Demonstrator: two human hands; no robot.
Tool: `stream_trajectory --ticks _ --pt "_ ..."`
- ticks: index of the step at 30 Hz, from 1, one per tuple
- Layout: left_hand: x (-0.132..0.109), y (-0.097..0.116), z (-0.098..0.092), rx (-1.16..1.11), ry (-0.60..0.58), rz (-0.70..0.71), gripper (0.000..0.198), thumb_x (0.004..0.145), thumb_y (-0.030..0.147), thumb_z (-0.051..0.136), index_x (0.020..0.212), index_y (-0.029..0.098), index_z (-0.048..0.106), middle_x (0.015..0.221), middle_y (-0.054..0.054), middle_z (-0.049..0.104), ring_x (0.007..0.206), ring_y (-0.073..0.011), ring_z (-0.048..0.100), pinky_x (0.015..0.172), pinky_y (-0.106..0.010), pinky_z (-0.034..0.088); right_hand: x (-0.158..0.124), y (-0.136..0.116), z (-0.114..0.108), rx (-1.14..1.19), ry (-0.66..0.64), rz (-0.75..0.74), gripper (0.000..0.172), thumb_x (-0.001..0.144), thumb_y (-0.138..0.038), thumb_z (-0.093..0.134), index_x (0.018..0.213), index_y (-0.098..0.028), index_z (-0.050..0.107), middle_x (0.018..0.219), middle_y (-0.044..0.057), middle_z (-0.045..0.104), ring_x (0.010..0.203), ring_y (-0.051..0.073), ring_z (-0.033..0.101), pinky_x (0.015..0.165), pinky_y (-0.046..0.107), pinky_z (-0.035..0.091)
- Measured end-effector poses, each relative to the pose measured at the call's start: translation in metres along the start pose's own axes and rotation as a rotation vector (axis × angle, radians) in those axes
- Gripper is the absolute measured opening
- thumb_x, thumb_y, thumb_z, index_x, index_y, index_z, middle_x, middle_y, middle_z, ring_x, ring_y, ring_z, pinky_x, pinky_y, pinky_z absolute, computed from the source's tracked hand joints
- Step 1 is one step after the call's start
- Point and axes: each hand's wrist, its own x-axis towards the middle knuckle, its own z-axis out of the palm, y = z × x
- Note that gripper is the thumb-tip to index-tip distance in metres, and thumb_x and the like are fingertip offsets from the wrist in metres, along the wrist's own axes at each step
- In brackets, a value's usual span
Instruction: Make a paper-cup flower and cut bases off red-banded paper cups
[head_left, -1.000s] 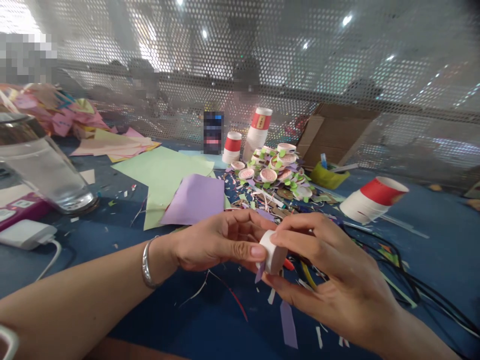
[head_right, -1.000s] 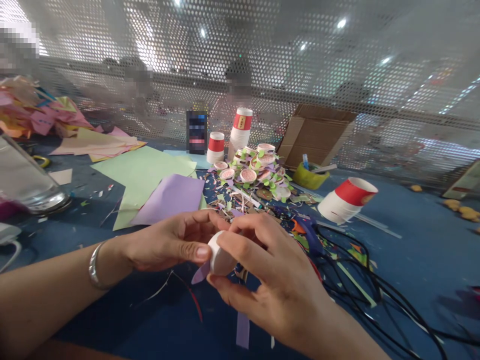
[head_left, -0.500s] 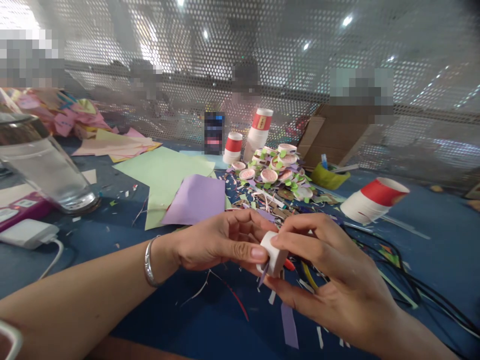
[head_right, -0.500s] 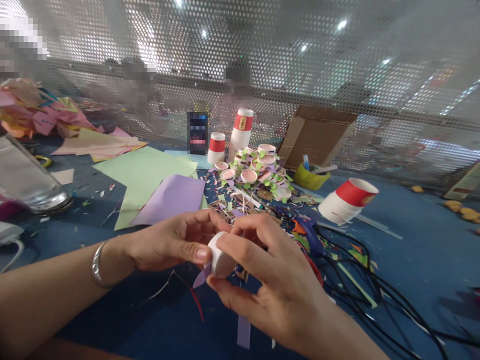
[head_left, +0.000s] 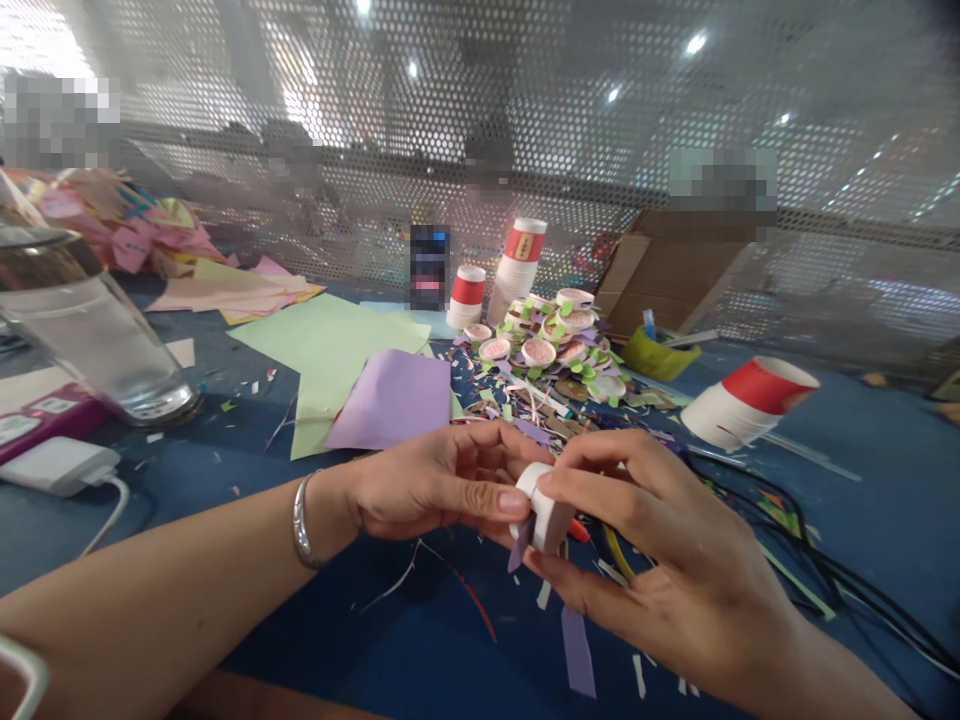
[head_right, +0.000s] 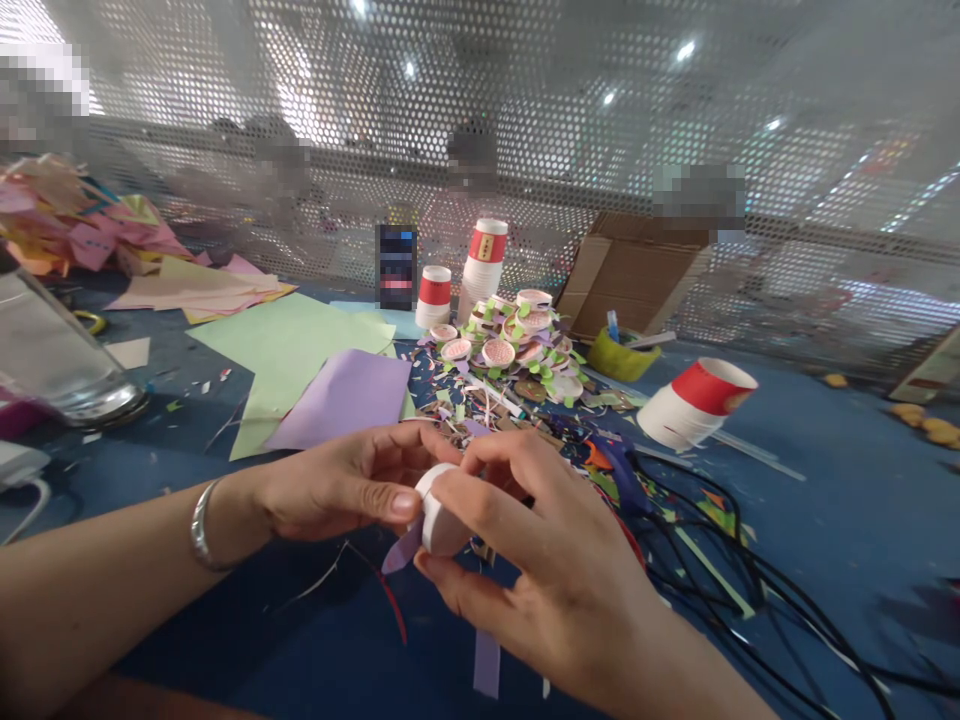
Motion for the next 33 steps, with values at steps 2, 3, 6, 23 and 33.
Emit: stream_trajectory --ticks 2,3,6,23,33 --pt "0.0006 -0.0015 -0.0007 -0.009 -0.012 0.009 0.033 0.082 0.022 0.083 0.112 0.020 0.070 0.104 -0.004 0.065 0.087 -0.0111 0.067 0.072 -0.020 0.055 -0.0002 0.0003 -0.0005 -0.004 0.005 -0.009 0.032 0.089 -0.019 0.073 0.117 -0.026 0.060 0.112 0.005 0.060 0.097 0.018 0.063 0.080 0.032 0.056" --pt "0.0009 -0.0024 -0.0011 -0.015 -0.020 0.017 0.033 0.083 0.021 0.083 0.113 0.019 0.070 0.102 -0.004 0.065 0.086 -0.0110 0.067 0.071 -0.020 0.056 -0.0004 0.0004 -0.0009 -0.003 0.009 -0.016 0.031 0.090 -0.020 0.073 0.117 -0.026 0.060 0.112 0.005 0.060 0.096 0.018 0.063 0.080 0.032 0.055" --pt "0.0015 -0.0042 -0.0020 -0.026 -0.035 0.033 0.034 0.084 0.021 0.082 0.115 0.017 0.068 0.101 -0.004 0.066 0.084 -0.0108 0.067 0.069 -0.019 0.056 -0.0010 -0.0001 -0.0019 -0.010 0.013 -0.029 0.028 0.090 -0.021 0.073 0.116 -0.024 0.061 0.111 0.006 0.061 0.095 0.018 0.064 0.079 0.032 0.055" --pt "0.0006 -0.0022 -0.0003 0.007 0.017 -0.003 0.039 0.081 0.023 0.085 0.116 0.020 0.069 0.104 -0.003 0.068 0.086 -0.0110 0.068 0.071 -0.021 0.056 -0.0019 0.0008 -0.0016 -0.063 0.031 -0.048 0.027 0.092 -0.023 0.073 0.117 -0.023 0.061 0.110 0.006 0.068 0.095 0.017 0.067 0.080 0.030 0.055" --pt "0.0005 -0.0009 0.0005 0.011 0.050 0.024 0.041 0.078 0.019 0.087 0.115 0.019 0.070 0.105 -0.005 0.069 0.093 -0.0135 0.068 0.076 -0.023 0.055 -0.0013 0.0028 0.0021 -0.064 0.054 -0.045 0.030 0.090 -0.024 0.076 0.114 -0.020 0.060 0.108 0.006 0.070 0.101 0.019 0.068 0.093 0.032 0.053"
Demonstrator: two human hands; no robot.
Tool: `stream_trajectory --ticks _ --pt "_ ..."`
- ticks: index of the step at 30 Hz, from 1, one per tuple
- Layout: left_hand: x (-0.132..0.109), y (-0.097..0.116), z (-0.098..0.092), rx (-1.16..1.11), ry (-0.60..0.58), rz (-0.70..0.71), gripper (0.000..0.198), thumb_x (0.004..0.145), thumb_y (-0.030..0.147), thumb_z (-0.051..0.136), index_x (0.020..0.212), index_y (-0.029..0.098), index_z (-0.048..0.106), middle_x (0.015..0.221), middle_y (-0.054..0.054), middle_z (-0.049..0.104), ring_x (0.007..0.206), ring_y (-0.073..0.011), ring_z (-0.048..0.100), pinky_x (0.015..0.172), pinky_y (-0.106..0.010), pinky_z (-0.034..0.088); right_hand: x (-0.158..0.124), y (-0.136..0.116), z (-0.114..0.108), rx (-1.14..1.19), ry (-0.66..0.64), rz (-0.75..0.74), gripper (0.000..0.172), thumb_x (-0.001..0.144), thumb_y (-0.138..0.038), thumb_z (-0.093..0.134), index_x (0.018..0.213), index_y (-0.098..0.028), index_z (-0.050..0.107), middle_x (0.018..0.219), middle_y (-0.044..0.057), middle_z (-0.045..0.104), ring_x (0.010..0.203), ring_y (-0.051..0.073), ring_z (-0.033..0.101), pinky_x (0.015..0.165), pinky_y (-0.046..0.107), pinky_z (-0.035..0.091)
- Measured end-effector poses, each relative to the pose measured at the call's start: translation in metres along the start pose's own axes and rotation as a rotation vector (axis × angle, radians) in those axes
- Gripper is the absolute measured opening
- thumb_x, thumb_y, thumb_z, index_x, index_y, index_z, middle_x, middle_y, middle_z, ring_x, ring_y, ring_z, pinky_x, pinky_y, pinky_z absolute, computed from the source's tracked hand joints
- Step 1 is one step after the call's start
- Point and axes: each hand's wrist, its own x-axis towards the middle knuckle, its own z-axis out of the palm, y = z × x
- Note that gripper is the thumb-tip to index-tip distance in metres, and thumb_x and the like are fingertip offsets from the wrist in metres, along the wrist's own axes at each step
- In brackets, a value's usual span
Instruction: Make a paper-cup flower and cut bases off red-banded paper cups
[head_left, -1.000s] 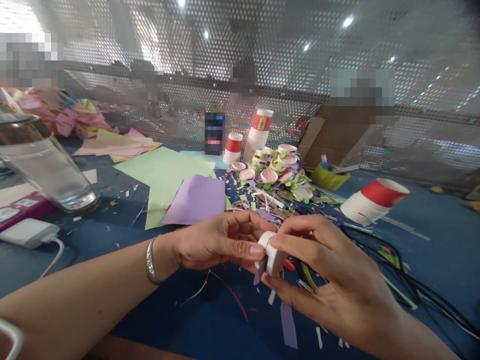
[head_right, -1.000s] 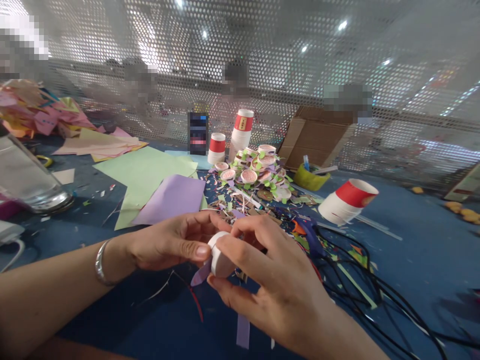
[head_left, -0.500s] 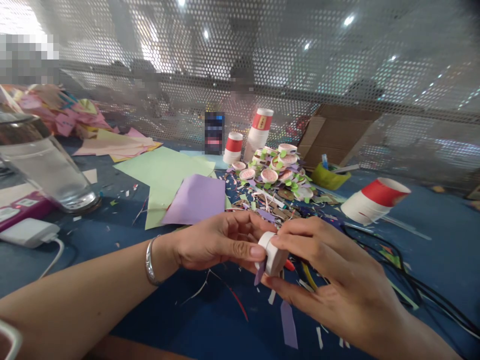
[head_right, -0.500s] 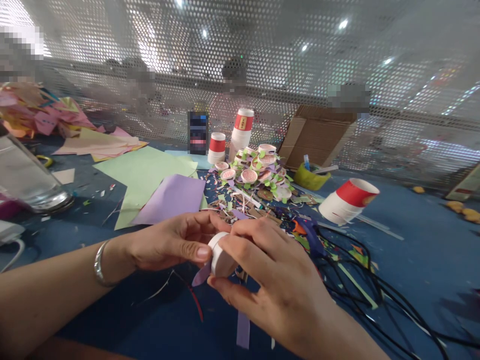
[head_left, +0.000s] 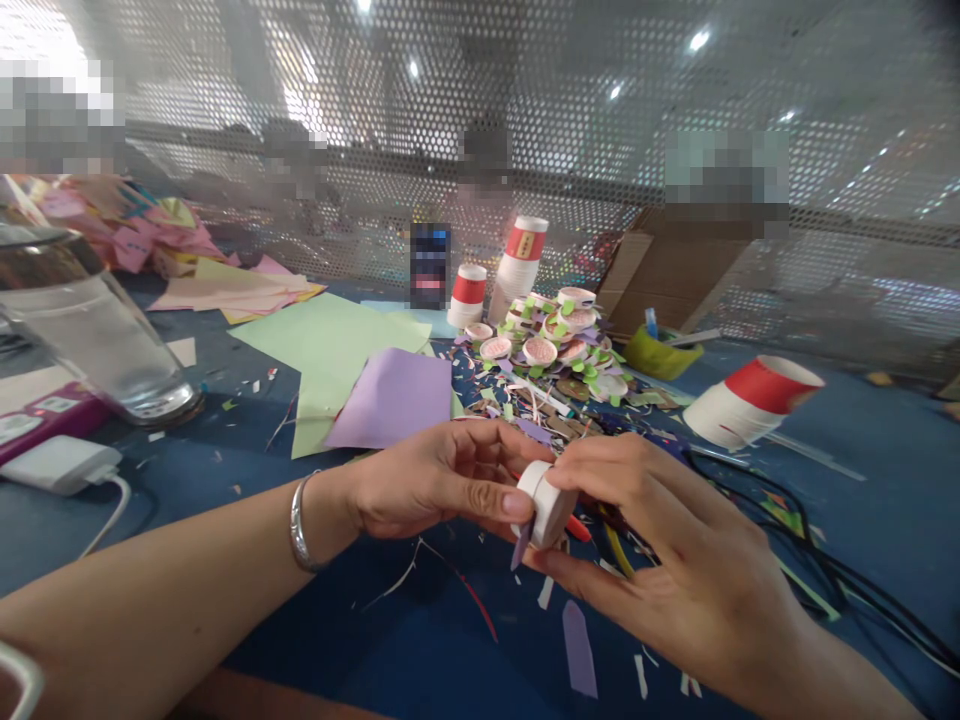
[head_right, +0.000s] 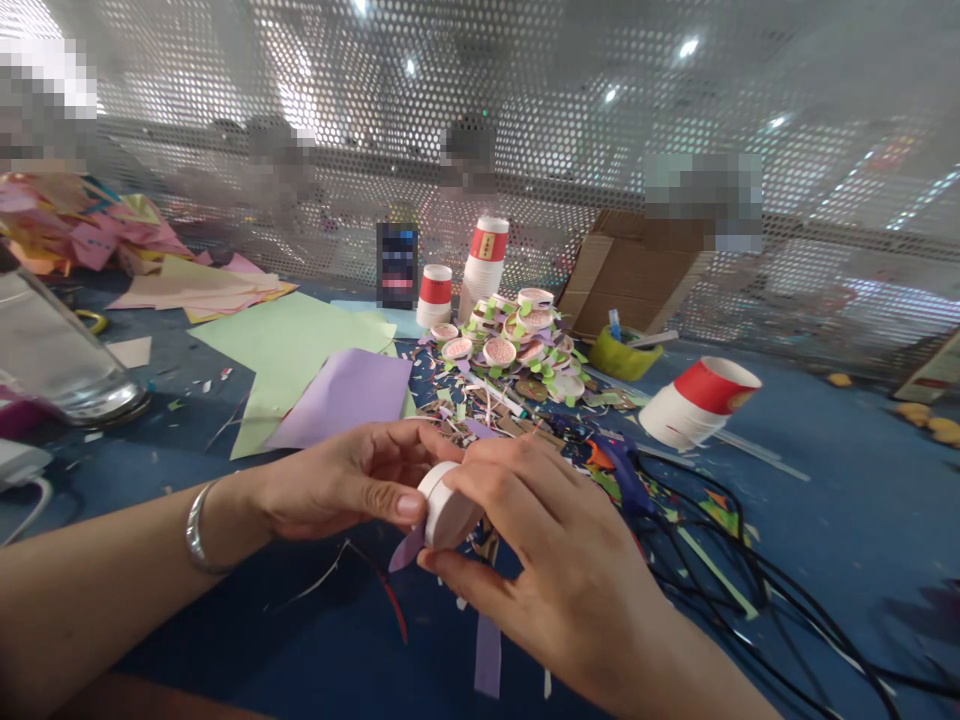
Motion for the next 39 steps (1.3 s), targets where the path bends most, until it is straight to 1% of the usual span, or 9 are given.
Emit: stream_trajectory --ticks 3,11,17,21,25,28,32,36,39 --pt "0.000 0.001 0.000 0.000 -0.003 0.009 0.039 0.078 0.018 0.087 0.113 0.019 0.071 0.105 -0.004 0.070 0.092 -0.0132 0.069 0.077 -0.024 0.056 0.000 0.001 0.001 0.004 0.015 0.005 0.030 0.089 -0.024 0.078 0.113 -0.018 0.060 0.108 0.006 0.070 0.102 0.018 0.068 0.095 0.031 0.052" --pt "0.000 0.003 0.000 0.074 -0.014 -0.003 0.036 0.078 0.019 0.085 0.112 0.019 0.074 0.102 -0.006 0.073 0.089 -0.0145 0.069 0.078 -0.026 0.056 -0.003 0.000 0.002 -0.010 -0.004 0.016 0.035 0.087 -0.029 0.080 0.115 -0.019 0.061 0.108 0.007 0.070 0.100 0.020 0.069 0.089 0.032 0.056" --pt "0.001 0.004 0.004 0.148 0.025 0.081 0.037 0.079 0.021 0.084 0.115 0.019 0.078 0.103 -0.009 0.077 0.086 -0.0157 0.068 0.079 -0.028 0.056 -0.002 -0.001 0.003 -0.043 0.007 0.015 0.033 0.088 -0.027 0.079 0.114 -0.018 0.060 0.108 0.008 0.069 0.101 0.021 0.069 0.087 0.033 0.057" --pt "0.001 0.003 0.006 0.138 0.035 0.110 0.038 0.081 0.021 0.082 0.119 0.020 0.078 0.095 -0.006 0.077 0.075 -0.0114 0.064 0.070 -0.023 0.054 -0.001 0.000 0.003 -0.054 0.020 0.000 0.031 0.089 -0.025 0.078 0.114 -0.016 0.061 0.108 0.010 0.069 0.102 0.021 0.068 0.088 0.034 0.057" --pt "0.000 0.005 0.008 0.203 0.080 0.121 0.037 0.083 0.020 0.079 0.120 0.019 0.078 0.083 -0.004 0.074 0.067 -0.0093 0.059 0.064 -0.022 0.049 -0.001 0.001 0.003 -0.072 0.015 -0.011 0.032 0.092 -0.027 0.075 0.118 -0.015 0.061 0.109 0.011 0.068 0.104 0.022 0.067 0.090 0.035 0.057" --pt "-0.001 0.007 0.010 0.241 0.091 0.124 0.038 0.083 0.019 0.076 0.121 0.018 0.078 0.074 -0.002 0.069 0.063 -0.0097 0.055 0.060 -0.022 0.047 0.000 0.001 0.003 -0.063 0.007 -0.013 0.023 0.096 -0.018 0.069 0.118 -0.015 0.062 0.110 0.009 0.068 0.105 0.019 0.066 0.093 0.032 0.055" --pt "-0.002 0.008 0.010 0.283 0.108 0.117 0.039 0.082 0.016 0.073 0.121 0.018 0.078 0.077 -0.002 0.069 0.063 -0.0098 0.054 0.060 -0.024 0.045 0.001 0.001 0.004 -0.056 0.038 0.006 0.026 0.095 -0.002 0.064 0.117 -0.016 0.064 0.108 0.006 0.069 0.103 0.015 0.066 0.098 0.028 0.051" --pt "-0.003 0.008 0.011 0.292 0.078 0.130 0.036 0.084 0.015 0.070 0.119 0.017 0.079 0.078 -0.002 0.070 0.063 -0.0090 0.053 0.061 -0.023 0.044 0.001 0.002 0.006 -0.040 0.064 0.010 0.023 0.093 -0.003 0.067 0.111 -0.017 0.064 0.103 0.005 0.071 0.100 0.015 0.068 0.096 0.028 0.051" --pt "-0.004 0.006 0.012 0.279 0.064 0.140 0.037 0.085 0.018 0.075 0.121 0.017 0.076 0.097 -0.007 0.076 0.080 -0.0126 0.064 0.076 -0.026 0.052 0.001 0.002 0.007 -0.043 0.088 0.017 0.021 0.093 -0.004 0.068 0.108 -0.018 0.063 0.100 0.004 0.072 0.096 0.016 0.069 0.093 0.031 0.054"
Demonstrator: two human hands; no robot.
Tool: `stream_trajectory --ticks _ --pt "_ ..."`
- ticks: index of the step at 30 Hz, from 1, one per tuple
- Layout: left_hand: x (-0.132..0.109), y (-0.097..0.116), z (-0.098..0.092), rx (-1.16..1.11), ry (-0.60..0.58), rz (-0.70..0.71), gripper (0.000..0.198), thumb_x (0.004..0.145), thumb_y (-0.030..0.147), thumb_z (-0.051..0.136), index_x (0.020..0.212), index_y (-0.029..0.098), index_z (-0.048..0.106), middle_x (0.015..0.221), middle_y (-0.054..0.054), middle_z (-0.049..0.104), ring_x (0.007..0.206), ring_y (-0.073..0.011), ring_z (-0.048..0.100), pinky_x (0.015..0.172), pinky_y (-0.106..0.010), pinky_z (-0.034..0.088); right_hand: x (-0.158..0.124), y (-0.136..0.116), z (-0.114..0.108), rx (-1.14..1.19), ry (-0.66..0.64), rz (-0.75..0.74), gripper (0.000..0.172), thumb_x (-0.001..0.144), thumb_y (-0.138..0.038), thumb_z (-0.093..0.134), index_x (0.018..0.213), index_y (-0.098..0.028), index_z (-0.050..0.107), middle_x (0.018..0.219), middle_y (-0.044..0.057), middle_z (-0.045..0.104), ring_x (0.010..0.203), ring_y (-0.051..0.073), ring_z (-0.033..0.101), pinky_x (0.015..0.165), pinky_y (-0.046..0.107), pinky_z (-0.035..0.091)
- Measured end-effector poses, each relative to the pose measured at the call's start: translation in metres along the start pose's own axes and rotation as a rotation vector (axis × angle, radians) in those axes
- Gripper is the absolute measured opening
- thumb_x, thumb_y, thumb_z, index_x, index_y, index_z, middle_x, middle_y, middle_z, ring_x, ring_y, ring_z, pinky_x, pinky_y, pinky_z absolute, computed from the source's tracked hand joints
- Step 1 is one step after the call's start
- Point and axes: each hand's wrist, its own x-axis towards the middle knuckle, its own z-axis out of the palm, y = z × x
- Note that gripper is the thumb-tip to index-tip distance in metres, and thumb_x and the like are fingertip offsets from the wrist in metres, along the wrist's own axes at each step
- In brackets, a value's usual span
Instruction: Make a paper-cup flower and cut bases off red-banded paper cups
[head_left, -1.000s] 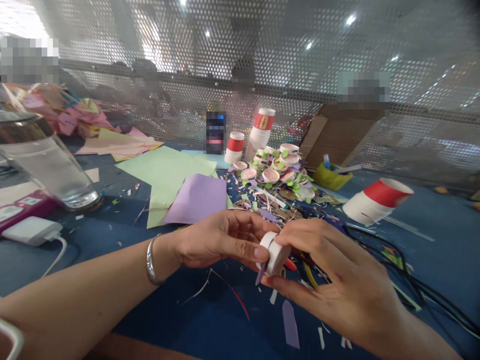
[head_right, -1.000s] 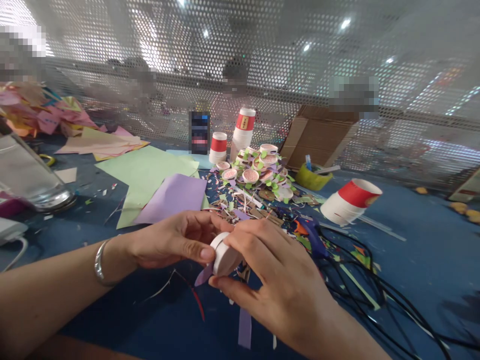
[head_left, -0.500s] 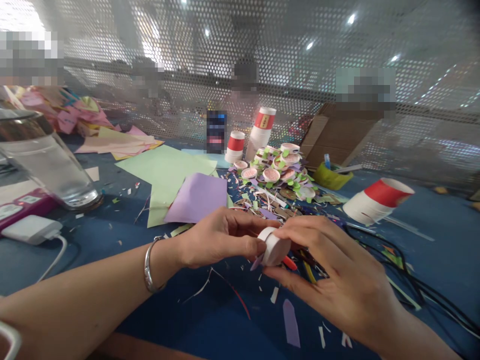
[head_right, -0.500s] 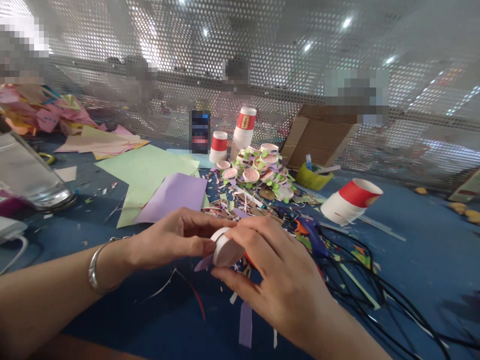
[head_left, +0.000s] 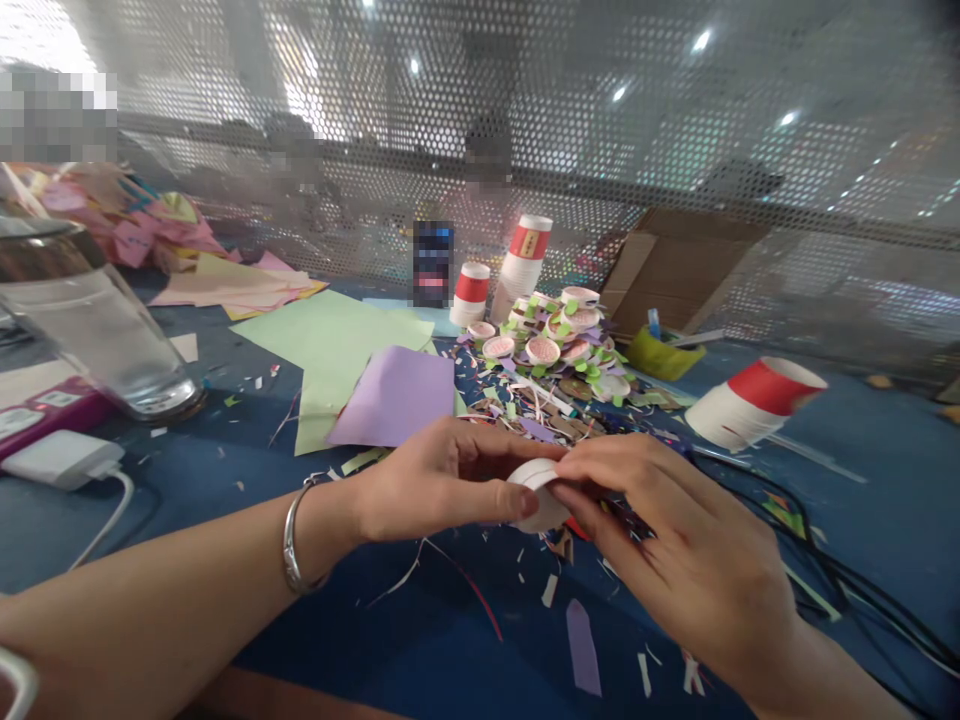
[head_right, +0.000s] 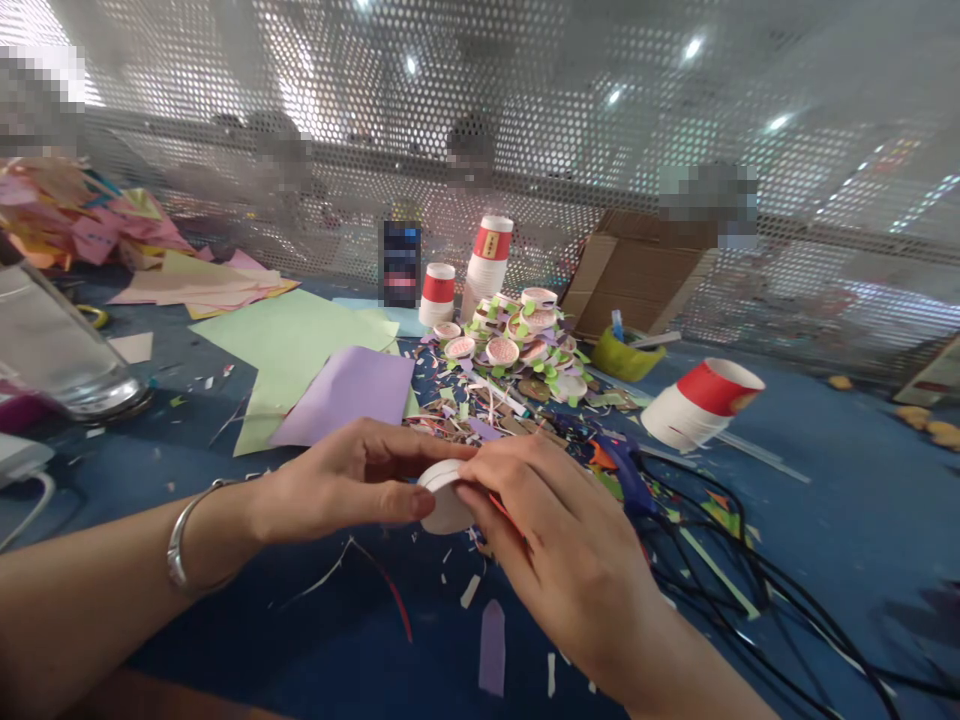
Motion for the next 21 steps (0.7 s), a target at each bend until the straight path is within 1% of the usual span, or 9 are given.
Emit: stream_trajectory --ticks 2,4,7,10,14,17,21 --pt "0.0000 -0.0015 0.0009 -0.016 0.004 0.024 0.038 0.084 0.020 0.079 0.122 0.016 0.075 0.110 -0.010 0.077 0.094 -0.0163 0.069 0.089 -0.030 0.054 0.0005 0.0000 0.0001 -0.008 0.009 0.013 0.021 0.093 -0.005 0.068 0.107 -0.019 0.062 0.098 0.004 0.072 0.094 0.017 0.070 0.091 0.033 0.055" --pt "0.0004 -0.0031 0.0011 -0.015 0.011 0.057 0.038 0.084 0.021 0.080 0.121 0.015 0.074 0.113 -0.011 0.077 0.097 -0.0174 0.070 0.093 -0.031 0.055 0.0015 -0.0004 0.0002 -0.022 0.020 0.020 0.021 0.092 -0.006 0.069 0.107 -0.019 0.063 0.096 0.005 0.071 0.093 0.018 0.070 0.088 0.033 0.057" --pt "0.0015 -0.0038 0.0003 0.008 0.028 0.091 0.036 0.084 0.019 0.079 0.120 0.015 0.074 0.112 -0.011 0.077 0.097 -0.0170 0.072 0.090 -0.029 0.056 0.0033 -0.0011 0.0006 -0.043 0.049 0.025 0.020 0.092 -0.008 0.070 0.106 -0.020 0.062 0.094 0.004 0.071 0.091 0.019 0.070 0.085 0.032 0.058" --pt "0.0026 -0.0022 -0.0005 0.047 0.047 0.112 0.033 0.084 0.016 0.076 0.117 0.015 0.074 0.109 -0.011 0.078 0.095 -0.0171 0.072 0.087 -0.028 0.056 0.0040 -0.0015 0.0007 -0.049 0.048 0.039 0.018 0.092 -0.012 0.071 0.105 -0.021 0.062 0.092 0.004 0.071 0.089 0.019 0.070 0.081 0.033 0.058" --pt "0.0039 0.0001 -0.0005 0.102 0.071 0.147 0.026 0.082 0.014 0.075 0.108 0.014 0.075 0.101 -0.009 0.078 0.090 -0.0162 0.072 0.083 -0.027 0.055 0.0035 -0.0011 -0.0002 -0.074 0.041 0.026 0.016 0.093 -0.017 0.072 0.106 -0.019 0.062 0.093 0.005 0.071 0.089 0.020 0.069 0.084 0.036 0.055" --pt "0.0043 0.0005 -0.0009 0.096 0.050 0.162 0.024 0.081 0.010 0.072 0.105 0.014 0.074 0.099 -0.008 0.077 0.090 -0.0152 0.071 0.084 -0.026 0.054 0.0035 -0.0003 -0.0003 -0.101 0.054 0.011 0.019 0.091 -0.019 0.075 0.105 -0.017 0.063 0.092 0.005 0.071 0.089 0.020 0.067 0.086 0.037 0.052" --pt "0.0036 -0.0008 -0.0022 0.103 0.015 0.183 0.024 0.080 0.006 0.070 0.103 0.014 0.072 0.098 -0.007 0.075 0.088 -0.0142 0.069 0.082 -0.025 0.053 0.0036 0.0000 0.0004 -0.097 0.049 0.005 0.021 0.090 -0.021 0.077 0.104 -0.016 0.062 0.088 0.004 0.071 0.084 0.019 0.064 0.081 0.035 0.050"
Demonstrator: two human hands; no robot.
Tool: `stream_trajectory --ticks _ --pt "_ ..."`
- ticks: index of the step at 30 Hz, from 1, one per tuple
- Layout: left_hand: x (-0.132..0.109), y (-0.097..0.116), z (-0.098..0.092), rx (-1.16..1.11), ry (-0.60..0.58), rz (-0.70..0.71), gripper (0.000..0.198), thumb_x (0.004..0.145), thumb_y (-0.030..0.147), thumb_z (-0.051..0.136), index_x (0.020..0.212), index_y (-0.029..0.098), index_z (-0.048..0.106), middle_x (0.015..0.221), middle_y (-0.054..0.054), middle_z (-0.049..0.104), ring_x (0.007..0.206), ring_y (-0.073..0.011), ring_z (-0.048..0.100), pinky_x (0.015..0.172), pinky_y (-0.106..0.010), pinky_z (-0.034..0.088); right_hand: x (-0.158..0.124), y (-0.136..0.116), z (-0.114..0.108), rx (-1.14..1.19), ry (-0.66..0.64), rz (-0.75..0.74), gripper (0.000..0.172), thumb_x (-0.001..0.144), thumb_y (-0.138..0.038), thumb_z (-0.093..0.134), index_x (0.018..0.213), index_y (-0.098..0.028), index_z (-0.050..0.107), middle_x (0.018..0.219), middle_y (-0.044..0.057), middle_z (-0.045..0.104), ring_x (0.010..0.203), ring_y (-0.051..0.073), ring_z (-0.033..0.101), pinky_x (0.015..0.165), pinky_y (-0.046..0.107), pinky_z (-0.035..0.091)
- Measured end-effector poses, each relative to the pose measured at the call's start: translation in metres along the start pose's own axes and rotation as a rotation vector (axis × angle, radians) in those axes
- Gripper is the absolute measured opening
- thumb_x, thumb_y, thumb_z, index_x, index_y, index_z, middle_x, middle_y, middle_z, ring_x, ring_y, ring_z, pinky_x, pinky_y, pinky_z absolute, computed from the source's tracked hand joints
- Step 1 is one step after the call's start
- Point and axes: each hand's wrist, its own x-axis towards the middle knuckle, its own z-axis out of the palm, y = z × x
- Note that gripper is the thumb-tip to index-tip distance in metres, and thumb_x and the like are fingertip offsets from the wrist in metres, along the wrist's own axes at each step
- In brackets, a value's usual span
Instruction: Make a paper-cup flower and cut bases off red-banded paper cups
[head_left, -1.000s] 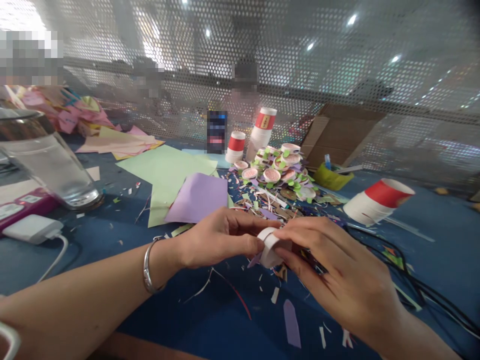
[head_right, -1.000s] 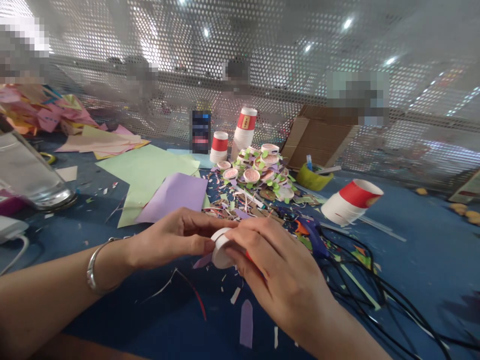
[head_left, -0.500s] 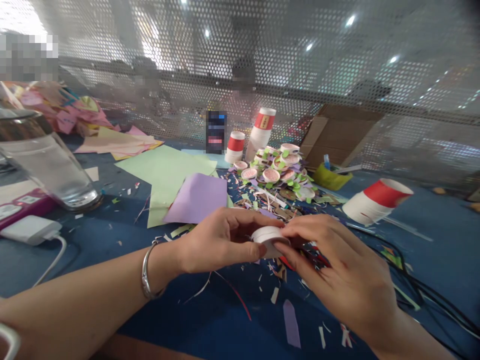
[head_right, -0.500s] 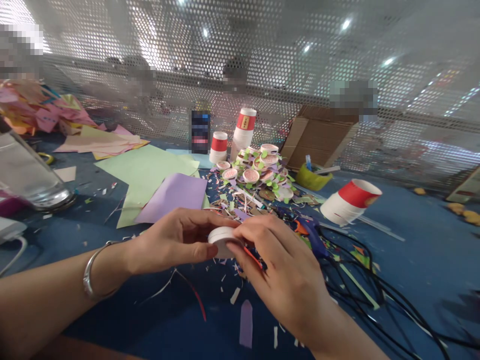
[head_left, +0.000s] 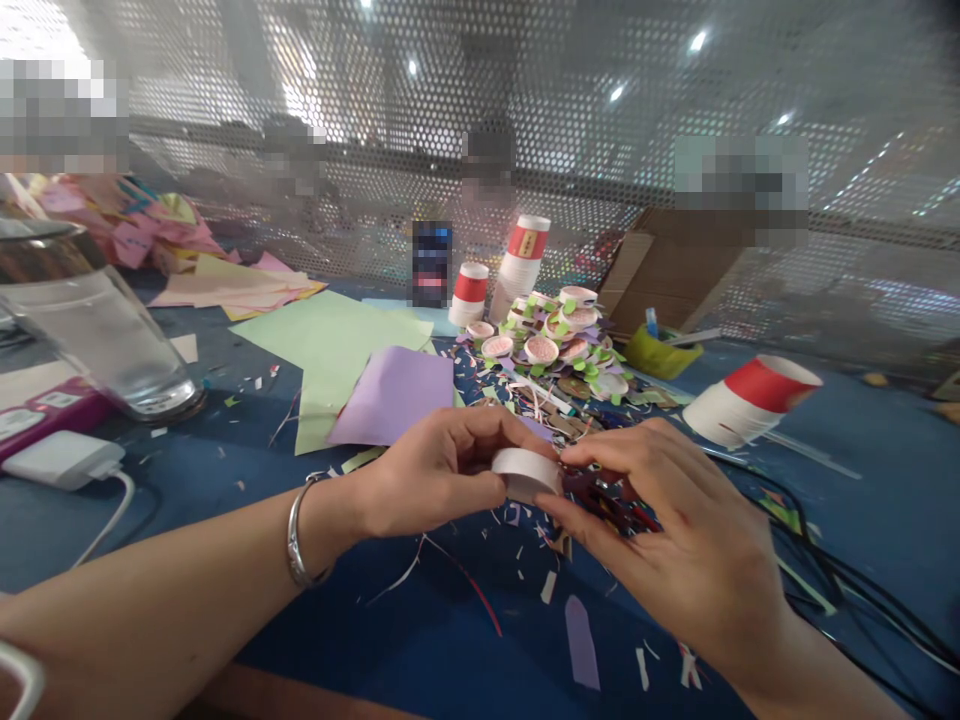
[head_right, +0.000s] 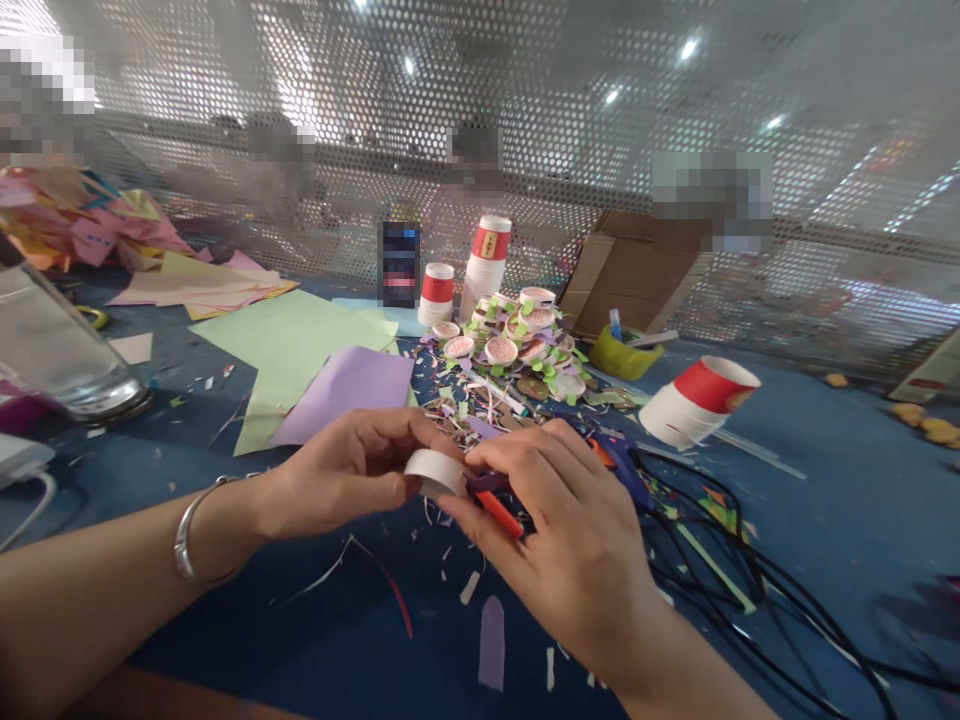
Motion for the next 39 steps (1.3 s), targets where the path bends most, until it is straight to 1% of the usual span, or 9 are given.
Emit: stream_trajectory --ticks 6,9,14,21,26,29,32,34,39 --pt "-0.002 -0.001 0.001 0.050 0.026 -0.016 0.018 0.085 0.013 0.072 0.103 0.013 0.069 0.097 -0.008 0.072 0.087 -0.0144 0.066 0.080 -0.027 0.051 0.000 -0.001 -0.001 0.032 -0.006 0.013 0.020 0.090 -0.022 0.077 0.101 -0.018 0.060 0.087 0.003 0.071 0.082 0.018 0.064 0.080 0.035 0.050" --pt "-0.003 0.000 0.004 0.067 0.063 -0.037 0.022 0.085 0.012 0.071 0.106 0.014 0.067 0.096 -0.007 0.071 0.085 -0.0135 0.066 0.077 -0.025 0.050 0.001 -0.001 -0.002 0.043 -0.001 0.015 0.019 0.091 -0.022 0.076 0.100 -0.019 0.060 0.087 0.002 0.070 0.082 0.018 0.064 0.079 0.034 0.050" --pt "-0.002 0.002 0.005 0.013 0.070 0.003 0.025 0.086 0.009 0.069 0.109 0.015 0.065 0.096 -0.005 0.071 0.084 -0.0121 0.067 0.077 -0.023 0.052 0.000 0.000 -0.002 0.052 -0.002 0.021 0.012 0.094 -0.018 0.072 0.100 -0.018 0.061 0.089 0.004 0.069 0.086 0.018 0.065 0.083 0.035 0.051" --pt "-0.001 -0.002 0.004 -0.084 0.066 -0.037 0.022 0.087 0.008 0.070 0.107 0.015 0.065 0.093 -0.003 0.072 0.082 -0.0099 0.068 0.078 -0.021 0.053 0.001 -0.002 -0.001 0.053 0.001 0.021 0.012 0.093 -0.011 0.070 0.096 -0.019 0.061 0.087 0.004 0.069 0.085 0.017 0.065 0.083 0.035 0.051" --pt "-0.001 -0.003 0.007 -0.237 0.066 -0.126 0.017 0.091 0.020 0.073 0.105 0.013 0.067 0.092 -0.005 0.073 0.083 -0.0116 0.070 0.081 -0.025 0.056 0.002 -0.002 -0.001 0.074 -0.015 0.016 0.013 0.093 -0.008 0.070 0.094 -0.018 0.062 0.086 0.004 0.069 0.085 0.017 0.065 0.082 0.034 0.051" --pt "-0.001 -0.002 0.009 -0.294 0.122 -0.229 0.018 0.090 0.026 0.076 0.101 0.014 0.070 0.091 -0.005 0.072 0.081 -0.0126 0.069 0.076 -0.024 0.057 0.001 -0.001 0.000 0.076 -0.020 0.029 0.013 0.093 -0.007 0.070 0.093 -0.018 0.063 0.086 0.004 0.069 0.086 0.017 0.066 0.084 0.035 0.050" --pt "-0.001 -0.001 0.009 -0.384 0.172 -0.305 0.015 0.089 0.025 0.074 0.099 0.014 0.073 0.087 -0.005 0.070 0.076 -0.0126 0.068 0.069 -0.024 0.058 -0.001 0.002 0.001 0.061 -0.013 0.048 0.010 0.094 -0.010 0.070 0.095 -0.017 0.064 0.088 0.005 0.069 0.087 0.017 0.066 0.085 0.034 0.050" --pt "0.000 0.000 0.006 -0.455 0.144 -0.321 0.015 0.090 0.024 0.072 0.100 0.014 0.075 0.085 -0.006 0.070 0.073 -0.0132 0.067 0.067 -0.026 0.060 -0.001 0.004 0.001 0.059 -0.001 0.051 0.009 0.093 -0.010 0.070 0.094 -0.017 0.064 0.088 0.005 0.069 0.087 0.017 0.066 0.084 0.034 0.050" --pt "0.001 0.001 -0.003 -0.531 0.017 -0.335 0.021 0.092 0.019 0.068 0.110 0.015 0.078 0.091 -0.008 0.074 0.079 -0.0158 0.073 0.072 -0.028 0.064 -0.002 0.004 -0.001 0.065 0.004 0.066 0.011 0.094 -0.007 0.067 0.093 -0.017 0.064 0.089 0.005 0.069 0.087 0.017 0.066 0.087 0.034 0.051"
